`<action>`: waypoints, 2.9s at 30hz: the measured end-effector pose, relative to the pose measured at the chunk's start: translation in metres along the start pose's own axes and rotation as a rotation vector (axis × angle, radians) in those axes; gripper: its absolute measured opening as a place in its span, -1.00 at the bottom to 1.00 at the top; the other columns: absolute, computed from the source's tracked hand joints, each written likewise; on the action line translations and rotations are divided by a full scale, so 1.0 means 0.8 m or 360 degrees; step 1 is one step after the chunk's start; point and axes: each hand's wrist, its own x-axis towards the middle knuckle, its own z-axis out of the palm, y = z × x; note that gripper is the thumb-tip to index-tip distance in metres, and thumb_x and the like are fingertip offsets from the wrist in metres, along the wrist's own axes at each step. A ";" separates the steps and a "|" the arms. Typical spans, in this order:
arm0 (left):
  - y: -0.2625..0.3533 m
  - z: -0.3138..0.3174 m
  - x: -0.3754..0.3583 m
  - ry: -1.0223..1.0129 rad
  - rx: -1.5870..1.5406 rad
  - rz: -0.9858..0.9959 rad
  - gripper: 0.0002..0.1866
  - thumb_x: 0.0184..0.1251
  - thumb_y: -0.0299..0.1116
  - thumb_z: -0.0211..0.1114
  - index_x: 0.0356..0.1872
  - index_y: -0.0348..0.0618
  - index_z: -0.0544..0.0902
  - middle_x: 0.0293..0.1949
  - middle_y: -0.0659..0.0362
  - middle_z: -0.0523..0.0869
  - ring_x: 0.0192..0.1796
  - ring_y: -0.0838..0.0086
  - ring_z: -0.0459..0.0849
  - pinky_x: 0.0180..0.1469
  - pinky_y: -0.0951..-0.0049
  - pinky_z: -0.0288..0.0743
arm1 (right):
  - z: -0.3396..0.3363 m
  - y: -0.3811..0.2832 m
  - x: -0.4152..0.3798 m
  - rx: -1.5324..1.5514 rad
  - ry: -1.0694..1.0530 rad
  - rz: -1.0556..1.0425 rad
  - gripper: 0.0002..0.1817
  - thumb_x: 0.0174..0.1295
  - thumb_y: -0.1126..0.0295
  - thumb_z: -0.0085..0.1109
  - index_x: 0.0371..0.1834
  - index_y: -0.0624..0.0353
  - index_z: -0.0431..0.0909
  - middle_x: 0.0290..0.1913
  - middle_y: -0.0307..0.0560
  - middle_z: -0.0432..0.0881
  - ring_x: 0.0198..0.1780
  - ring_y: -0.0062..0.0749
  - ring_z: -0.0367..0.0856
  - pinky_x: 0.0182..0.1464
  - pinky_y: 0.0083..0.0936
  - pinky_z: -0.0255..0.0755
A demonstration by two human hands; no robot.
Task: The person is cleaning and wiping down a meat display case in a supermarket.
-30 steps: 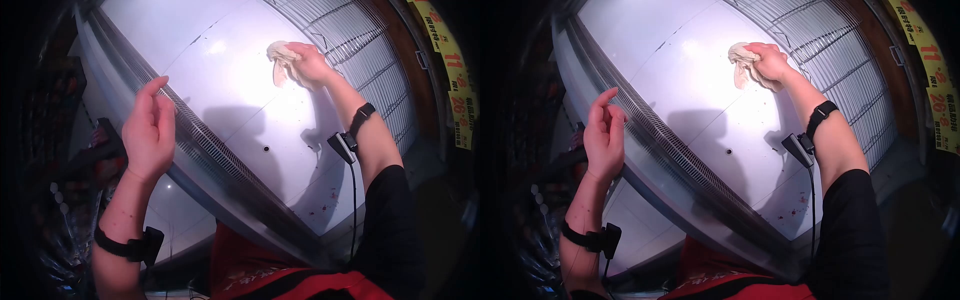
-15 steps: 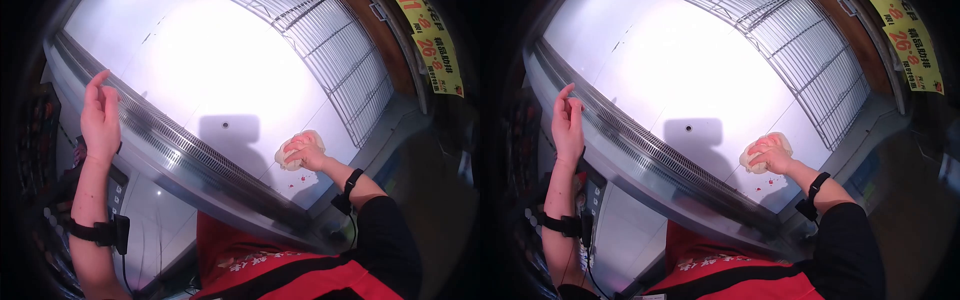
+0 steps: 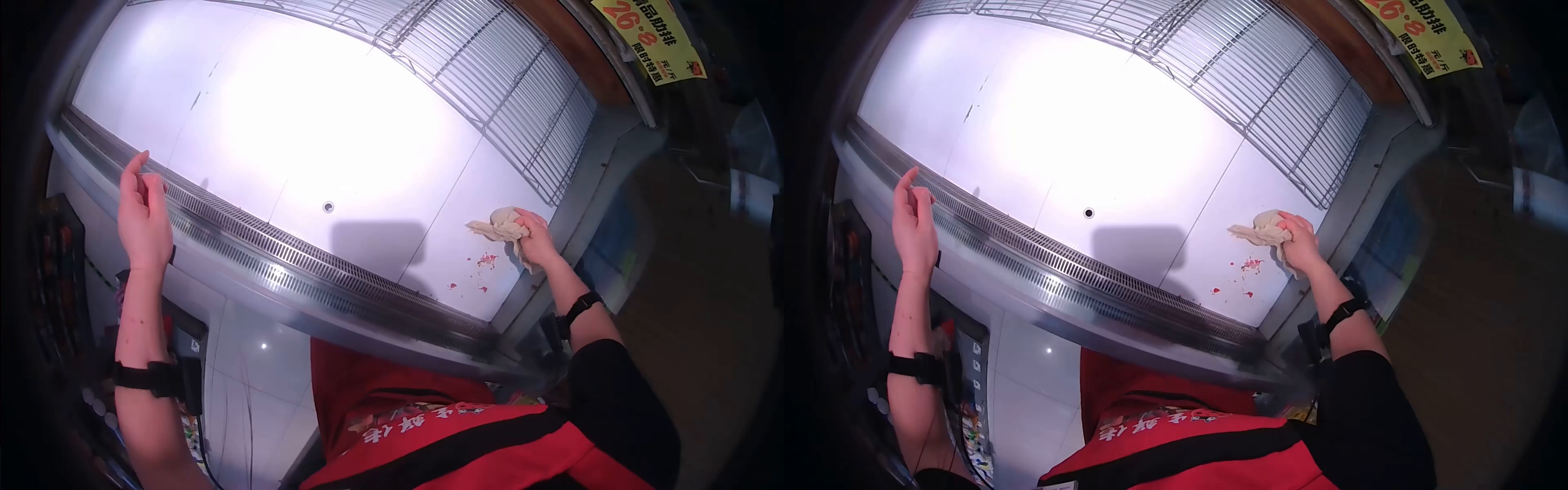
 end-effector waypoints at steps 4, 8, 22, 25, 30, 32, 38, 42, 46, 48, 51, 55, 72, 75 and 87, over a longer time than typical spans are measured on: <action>-0.002 -0.002 0.001 -0.0031 0.0037 0.0012 -0.63 0.61 -0.34 0.04 0.34 -0.17 0.43 -0.31 0.30 0.54 -0.24 0.64 0.50 -0.07 0.61 0.41 | 0.029 0.030 -0.010 -0.0227 0.0208 0.0106 -0.17 0.07 0.71 0.09 0.48 -0.12 0.24 0.55 0.07 0.19 0.52 0.10 0.16 0.55 -0.18 0.03; -0.006 0.000 0.002 -0.0045 -0.0041 0.0005 -0.63 0.60 -0.36 0.05 0.34 -0.20 0.43 -0.29 0.30 0.54 -0.21 0.64 0.51 -0.05 0.61 0.41 | 0.081 0.042 -0.061 -0.0265 0.0128 0.0130 0.00 0.05 0.72 0.06 0.63 -0.10 -0.02 0.60 0.21 0.00 0.53 0.17 0.09 0.56 -0.13 0.00; -0.007 -0.002 0.002 -0.0074 -0.0058 -0.0044 -0.63 0.60 -0.38 0.04 0.33 -0.22 0.43 -0.29 0.29 0.56 -0.21 0.63 0.52 -0.04 0.61 0.41 | 0.151 -0.106 -0.123 -0.0026 -0.0529 0.0145 0.12 -0.01 0.54 0.19 0.67 -0.08 -0.19 0.60 0.46 -0.27 0.50 0.40 0.01 0.54 0.00 -0.03; 0.000 -0.004 0.001 -0.0067 0.0080 -0.0026 -0.63 0.60 -0.33 0.05 0.32 -0.17 0.44 -0.29 0.29 0.58 -0.23 0.61 0.53 -0.05 0.58 0.43 | 0.114 -0.117 -0.112 0.0163 -0.0711 0.0001 0.15 -0.07 0.46 0.28 0.66 -0.05 -0.15 0.60 0.44 -0.23 0.55 0.36 -0.04 0.54 -0.01 -0.02; 0.014 -0.005 -0.001 -0.0083 0.0198 -0.0082 -0.63 0.60 -0.32 0.04 0.33 -0.16 0.43 -0.35 0.31 0.52 -0.28 0.63 0.48 -0.10 0.59 0.40 | 0.048 -0.135 -0.088 -0.0400 -0.0699 -0.0652 0.12 -0.12 0.34 0.41 0.61 0.09 0.02 0.61 0.31 -0.11 0.60 0.23 -0.05 0.58 -0.02 -0.07; 0.020 -0.007 -0.002 -0.0110 0.0211 -0.0122 -0.63 0.61 -0.32 0.03 0.32 -0.16 0.43 -0.36 0.32 0.51 -0.29 0.66 0.47 -0.11 0.62 0.38 | 0.045 -0.159 -0.088 -0.0871 -0.0794 -0.0799 0.04 -0.04 0.32 0.38 0.59 0.15 0.06 0.60 0.26 -0.05 0.60 0.20 -0.03 0.60 -0.06 -0.10; 0.015 -0.004 -0.002 -0.0028 0.0294 -0.0092 -0.61 0.56 -0.19 0.03 0.31 0.01 0.47 -0.34 0.19 0.65 -0.29 0.37 0.64 -0.11 0.33 0.50 | 0.120 -0.133 -0.075 -0.1167 -0.0479 -0.1197 -0.20 0.22 0.39 0.09 0.57 0.21 0.07 0.59 0.18 0.05 0.61 0.07 0.01 0.61 -0.13 -0.10; 0.022 -0.006 -0.002 -0.0040 0.0329 -0.0141 -0.60 0.55 -0.19 0.03 0.32 0.03 0.46 -0.30 0.17 0.67 -0.26 0.35 0.66 -0.07 0.31 0.50 | 0.138 -0.131 -0.066 -0.0945 -0.0556 -0.1650 -0.30 0.29 0.38 -0.03 0.55 0.18 0.12 0.58 0.08 0.13 0.61 -0.06 0.07 0.61 -0.13 -0.06; 0.023 -0.006 -0.001 -0.0079 0.0309 -0.0213 -0.59 0.54 -0.17 0.03 0.32 0.04 0.46 -0.27 0.14 0.69 -0.22 0.33 0.68 -0.04 0.31 0.51 | 0.140 -0.140 -0.062 -0.0879 -0.0675 -0.1847 -0.34 0.31 0.35 -0.07 0.52 0.16 0.18 0.52 -0.01 0.28 0.56 -0.17 0.19 0.58 -0.13 0.02; 0.025 -0.007 -0.002 -0.0082 0.0302 -0.0242 -0.59 0.53 -0.16 0.03 0.32 0.05 0.47 -0.27 0.13 0.70 -0.21 0.33 0.68 -0.02 0.31 0.51 | 0.138 -0.135 -0.066 -0.0848 -0.0648 -0.1849 -0.34 0.29 0.34 -0.05 0.51 0.14 0.20 0.48 -0.03 0.35 0.54 -0.19 0.24 0.56 -0.12 0.06; 0.025 -0.007 -0.003 -0.0059 0.0276 -0.0207 -0.60 0.53 -0.16 0.03 0.31 0.05 0.47 -0.27 0.12 0.70 -0.19 0.32 0.69 -0.01 0.31 0.51 | 0.129 -0.127 -0.075 -0.0721 -0.0679 -0.1763 -0.36 0.25 0.34 0.00 0.46 0.08 0.28 0.37 -0.11 0.46 0.43 -0.30 0.38 0.49 -0.16 0.14; 0.026 -0.008 -0.001 -0.0046 0.0248 -0.0209 -0.60 0.53 -0.18 0.04 0.31 0.03 0.47 -0.22 0.10 0.70 -0.16 0.30 0.69 0.03 0.30 0.52 | 0.127 -0.098 -0.081 -0.0674 -0.0823 -0.1618 -0.50 0.13 0.34 0.13 0.22 -0.02 0.48 0.08 -0.27 0.61 0.23 -0.45 0.51 0.35 -0.24 0.21; 0.030 -0.008 -0.002 -0.0058 0.0308 -0.0199 -0.61 0.55 -0.21 0.04 0.31 -0.03 0.46 -0.25 0.13 0.67 -0.20 0.39 0.65 -0.02 0.39 0.49 | 0.086 -0.117 -0.005 0.0744 0.0617 -0.0169 -0.57 -0.17 0.52 0.42 -0.15 -0.01 0.59 -0.05 -0.15 0.60 0.22 -0.05 0.49 0.36 -0.06 0.21; 0.032 -0.006 -0.003 -0.0039 0.0280 -0.0165 -0.63 0.58 -0.32 0.07 0.31 -0.16 0.46 -0.36 0.30 0.54 -0.31 0.64 0.48 -0.16 0.59 0.39 | 0.091 -0.124 0.015 0.0644 0.1003 -0.0354 -0.65 -0.12 0.56 0.40 -0.24 0.03 0.54 -0.05 -0.14 0.60 0.28 -0.04 0.47 0.45 0.01 0.14; 0.009 -0.004 0.000 -0.0012 0.0266 -0.0097 -0.60 0.56 -0.20 0.06 0.31 -0.06 0.46 -0.35 0.21 0.61 -0.33 0.48 0.57 -0.15 0.43 0.46 | 0.096 -0.078 -0.051 -0.0022 0.0335 -0.0748 -0.51 -0.13 0.57 0.32 0.00 0.09 0.63 0.02 -0.03 0.54 0.23 0.03 0.46 0.42 0.14 0.15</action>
